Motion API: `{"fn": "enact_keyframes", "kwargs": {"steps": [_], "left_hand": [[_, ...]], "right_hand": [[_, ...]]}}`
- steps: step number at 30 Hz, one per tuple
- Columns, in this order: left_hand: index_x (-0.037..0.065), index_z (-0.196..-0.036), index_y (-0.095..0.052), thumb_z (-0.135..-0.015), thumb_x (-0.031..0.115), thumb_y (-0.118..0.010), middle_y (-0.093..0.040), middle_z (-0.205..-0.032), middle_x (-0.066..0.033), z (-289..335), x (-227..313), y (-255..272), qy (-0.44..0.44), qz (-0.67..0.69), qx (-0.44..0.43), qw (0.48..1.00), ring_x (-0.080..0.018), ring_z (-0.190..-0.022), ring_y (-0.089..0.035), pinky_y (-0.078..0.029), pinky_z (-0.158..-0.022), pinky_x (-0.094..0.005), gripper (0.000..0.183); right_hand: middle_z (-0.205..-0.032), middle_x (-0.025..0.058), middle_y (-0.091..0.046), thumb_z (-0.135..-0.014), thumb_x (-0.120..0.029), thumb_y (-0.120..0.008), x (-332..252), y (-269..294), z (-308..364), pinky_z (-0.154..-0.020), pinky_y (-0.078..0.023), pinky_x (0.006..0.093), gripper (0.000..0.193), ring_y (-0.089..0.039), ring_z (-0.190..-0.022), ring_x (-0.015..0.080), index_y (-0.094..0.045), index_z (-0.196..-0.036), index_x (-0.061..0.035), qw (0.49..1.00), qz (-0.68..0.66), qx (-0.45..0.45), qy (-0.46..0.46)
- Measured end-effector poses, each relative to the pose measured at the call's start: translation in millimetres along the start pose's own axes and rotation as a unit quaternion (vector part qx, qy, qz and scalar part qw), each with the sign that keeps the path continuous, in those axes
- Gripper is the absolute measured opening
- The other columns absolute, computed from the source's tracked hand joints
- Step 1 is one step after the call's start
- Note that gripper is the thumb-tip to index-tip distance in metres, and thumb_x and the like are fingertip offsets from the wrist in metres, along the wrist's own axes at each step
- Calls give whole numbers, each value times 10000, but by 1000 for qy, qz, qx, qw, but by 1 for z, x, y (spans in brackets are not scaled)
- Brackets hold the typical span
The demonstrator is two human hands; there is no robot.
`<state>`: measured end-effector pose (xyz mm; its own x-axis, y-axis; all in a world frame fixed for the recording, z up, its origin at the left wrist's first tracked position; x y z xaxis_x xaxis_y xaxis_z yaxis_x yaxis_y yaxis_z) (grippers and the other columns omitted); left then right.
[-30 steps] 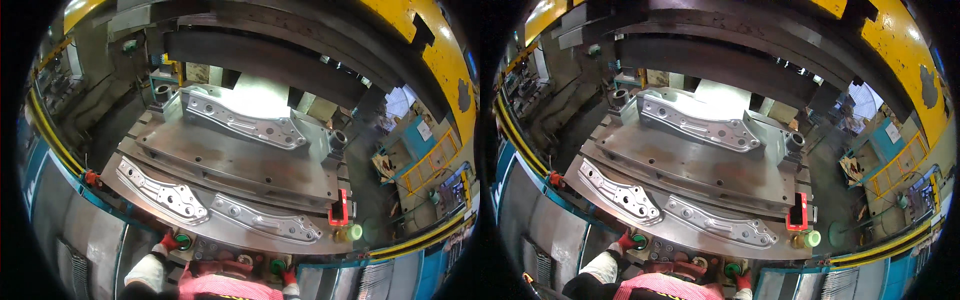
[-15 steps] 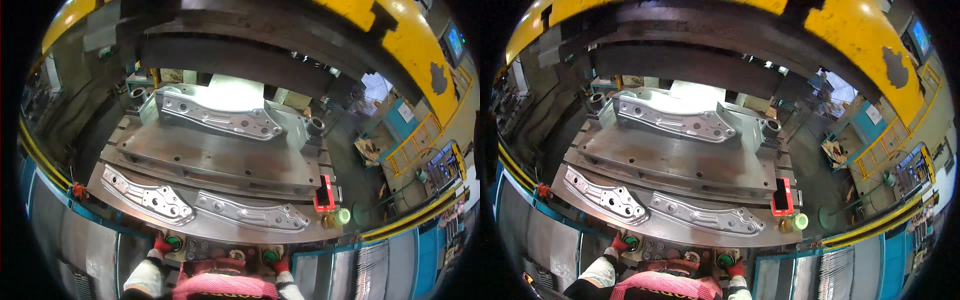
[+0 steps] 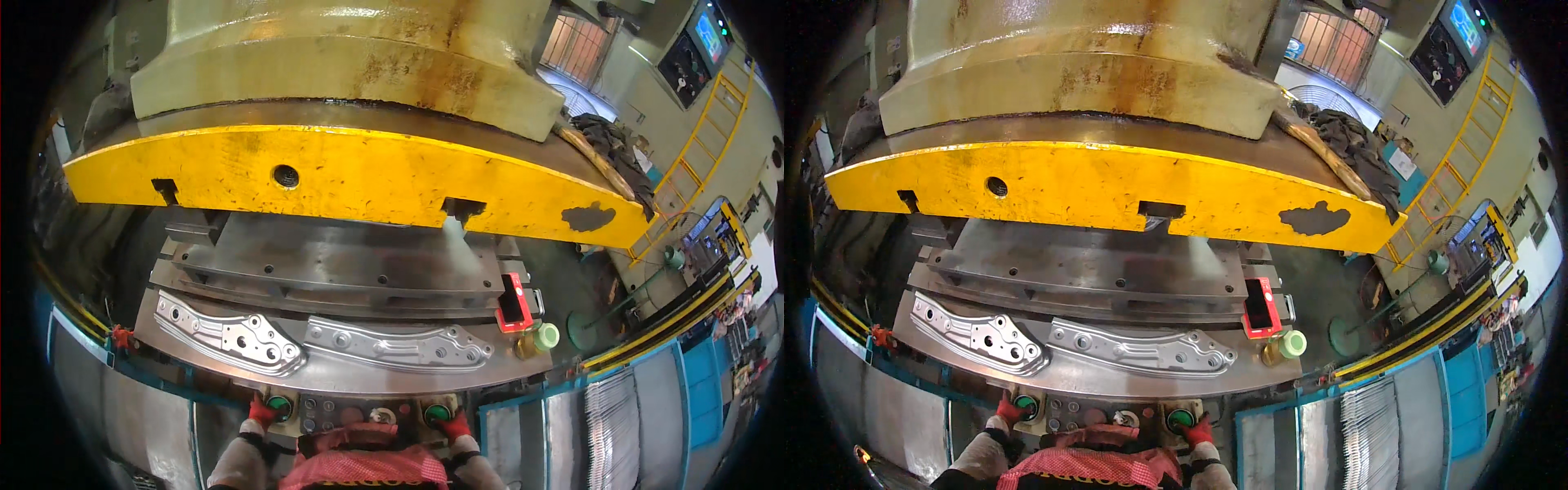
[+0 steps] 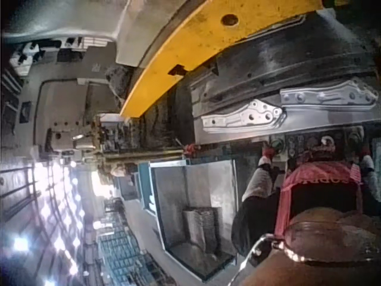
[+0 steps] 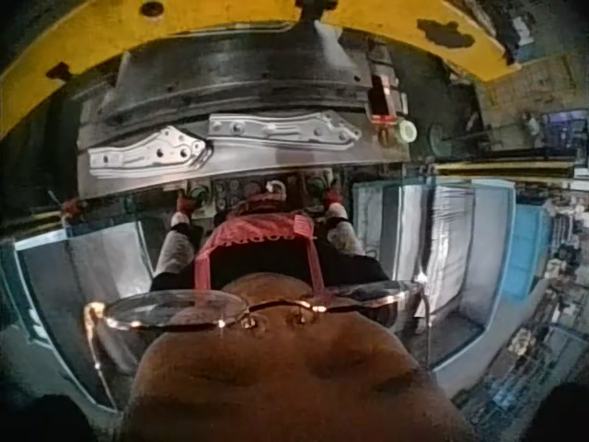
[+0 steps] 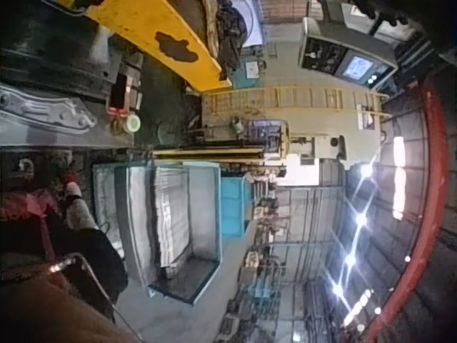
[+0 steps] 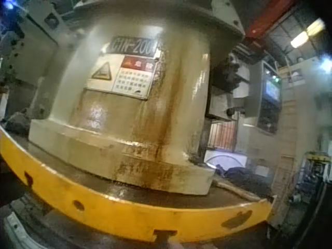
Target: Operating a large metal press to shape metal components and stacking them in a bin.
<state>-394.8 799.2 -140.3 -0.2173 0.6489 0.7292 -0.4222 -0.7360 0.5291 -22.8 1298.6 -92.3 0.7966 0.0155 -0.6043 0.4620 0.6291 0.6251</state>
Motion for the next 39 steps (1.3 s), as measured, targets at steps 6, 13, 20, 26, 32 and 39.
{"fn": "enact_keyframes", "kwargs": {"steps": [6,13,20,26,32,39], "left_hand": [[2,-1360,-219,-477,192,-879,-446,-1296,-144,-9,4,-4,-44,-15,11,999,-237,-1151,-472,-428,-933,-340,1119],[4,-1386,-232,-795,330,-656,-366,-1353,-224,41,-17,113,-51,-5,316,947,-327,-1247,-361,-291,-1034,-391,796],[-5,-1362,-294,-765,254,-693,-280,-1420,-176,78,301,179,-299,-42,405,863,-291,-1325,-242,-187,-1085,-375,764],[63,-1281,-424,-657,273,-718,-399,-1338,-161,47,587,88,-596,-277,245,713,-346,-1258,-345,-232,-1064,-456,721],[143,-1152,-520,-745,227,-617,-564,-1123,-102,-60,681,19,-525,-462,148,699,-278,-1074,-526,-357,-957,-400,427],[149,-1098,-543,-717,101,-587,-594,-951,-85,12,668,62,-549,-483,208,650,-276,-943,-563,-432,-827,-371,386]], "right_hand": [[-1358,249,-349,-505,-465,-824,8,3,4,-1013,-347,375,1212,-366,-1257,332,-160,-1391,27,1000,-19,-3,-9],[-1413,169,-283,-718,-187,-741,-86,110,41,-1081,-202,351,881,-269,-1302,260,-204,-1389,7,922,-286,243,92],[-1414,208,-256,-600,-349,-787,-278,149,51,-1075,-199,427,1008,-248,-1310,326,-235,-1377,-22,913,119,145,363],[-1383,182,-312,-522,-510,-763,-359,53,44,-1076,-145,506,1097,-248,-1302,363,-232,-1395,-112,742,485,-108,450],[-1305,174,-395,-503,-466,-777,-359,25,31,-1080,-166,483,1047,-330,-1237,359,-304,-1353,-79,732,437,-158,498],[-1347,155,-362,-457,-544,-777,-336,22,7,-1064,-197,496,1114,-322,-1259,333,-307,-1354,-81,769,387,-171,479]]}}
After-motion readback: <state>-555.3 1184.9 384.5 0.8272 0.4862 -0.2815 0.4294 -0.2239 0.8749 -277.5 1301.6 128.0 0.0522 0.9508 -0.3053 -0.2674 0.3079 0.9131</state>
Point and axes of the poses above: each hand's wrist, its own z-axis away from the middle knuckle, its own y-axis out of the back of the hand, x = y × z, the point moved 8 cm from there along -z, towards the middle knuckle
